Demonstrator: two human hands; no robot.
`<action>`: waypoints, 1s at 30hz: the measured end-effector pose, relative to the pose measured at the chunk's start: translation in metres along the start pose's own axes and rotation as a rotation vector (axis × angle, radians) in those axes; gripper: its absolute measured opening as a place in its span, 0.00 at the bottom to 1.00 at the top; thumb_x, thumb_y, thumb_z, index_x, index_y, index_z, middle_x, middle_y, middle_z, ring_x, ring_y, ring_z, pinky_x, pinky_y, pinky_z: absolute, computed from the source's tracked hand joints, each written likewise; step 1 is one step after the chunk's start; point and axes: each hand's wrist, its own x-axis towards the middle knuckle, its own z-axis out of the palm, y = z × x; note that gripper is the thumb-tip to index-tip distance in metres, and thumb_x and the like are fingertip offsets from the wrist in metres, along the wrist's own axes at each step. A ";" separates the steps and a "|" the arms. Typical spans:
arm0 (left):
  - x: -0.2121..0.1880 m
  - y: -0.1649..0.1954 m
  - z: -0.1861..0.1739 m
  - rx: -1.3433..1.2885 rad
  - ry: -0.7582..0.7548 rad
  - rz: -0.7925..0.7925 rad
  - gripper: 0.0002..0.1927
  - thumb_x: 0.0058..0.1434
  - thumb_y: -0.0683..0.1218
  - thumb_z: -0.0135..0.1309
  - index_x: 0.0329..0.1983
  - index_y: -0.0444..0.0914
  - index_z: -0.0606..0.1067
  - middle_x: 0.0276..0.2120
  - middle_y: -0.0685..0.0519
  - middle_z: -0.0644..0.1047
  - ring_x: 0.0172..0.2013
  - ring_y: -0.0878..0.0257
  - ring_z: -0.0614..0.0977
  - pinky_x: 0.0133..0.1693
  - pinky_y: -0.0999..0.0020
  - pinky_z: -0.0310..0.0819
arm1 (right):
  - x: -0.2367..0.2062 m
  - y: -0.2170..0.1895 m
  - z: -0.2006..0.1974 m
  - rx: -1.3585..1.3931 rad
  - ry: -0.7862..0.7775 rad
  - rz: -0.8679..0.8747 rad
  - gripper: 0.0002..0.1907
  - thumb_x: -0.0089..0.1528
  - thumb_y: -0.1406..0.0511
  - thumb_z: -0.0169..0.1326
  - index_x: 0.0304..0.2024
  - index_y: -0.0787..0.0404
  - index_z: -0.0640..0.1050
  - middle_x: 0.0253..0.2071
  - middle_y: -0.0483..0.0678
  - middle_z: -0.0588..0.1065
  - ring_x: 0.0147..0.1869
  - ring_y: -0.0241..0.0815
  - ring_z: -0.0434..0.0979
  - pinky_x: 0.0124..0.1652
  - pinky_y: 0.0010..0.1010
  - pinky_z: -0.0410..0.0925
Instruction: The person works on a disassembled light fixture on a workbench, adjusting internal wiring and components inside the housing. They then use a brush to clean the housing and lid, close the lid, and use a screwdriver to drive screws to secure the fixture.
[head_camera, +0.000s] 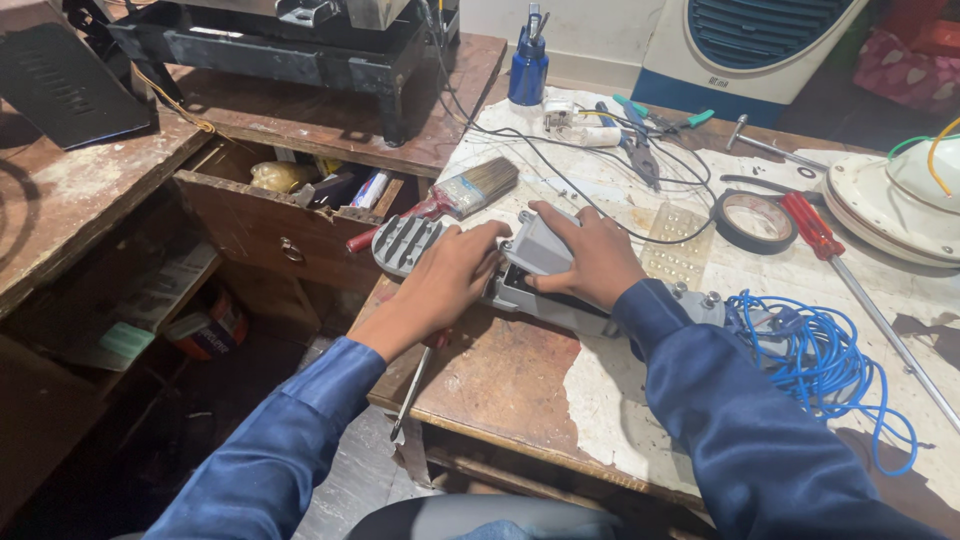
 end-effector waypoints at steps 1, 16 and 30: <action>0.000 -0.001 0.001 -0.001 0.007 0.004 0.15 0.66 0.45 0.53 0.55 0.41 0.71 0.38 0.40 0.78 0.39 0.39 0.76 0.42 0.48 0.71 | 0.001 -0.001 0.000 -0.007 0.002 0.007 0.54 0.44 0.43 0.67 0.72 0.36 0.62 0.45 0.63 0.70 0.49 0.66 0.72 0.51 0.51 0.66; 0.006 -0.014 0.013 0.011 -0.003 0.003 0.14 0.65 0.44 0.54 0.52 0.39 0.70 0.40 0.42 0.78 0.42 0.41 0.77 0.44 0.49 0.70 | 0.006 -0.003 0.003 -0.031 -0.035 0.060 0.54 0.44 0.44 0.67 0.72 0.34 0.63 0.45 0.62 0.71 0.50 0.65 0.73 0.50 0.49 0.67; 0.010 -0.007 0.007 0.083 0.093 0.138 0.16 0.59 0.38 0.55 0.51 0.40 0.71 0.38 0.44 0.73 0.38 0.42 0.79 0.36 0.48 0.71 | 0.016 0.000 -0.007 -0.099 -0.100 0.077 0.52 0.44 0.39 0.63 0.70 0.31 0.65 0.38 0.58 0.75 0.42 0.59 0.78 0.43 0.46 0.70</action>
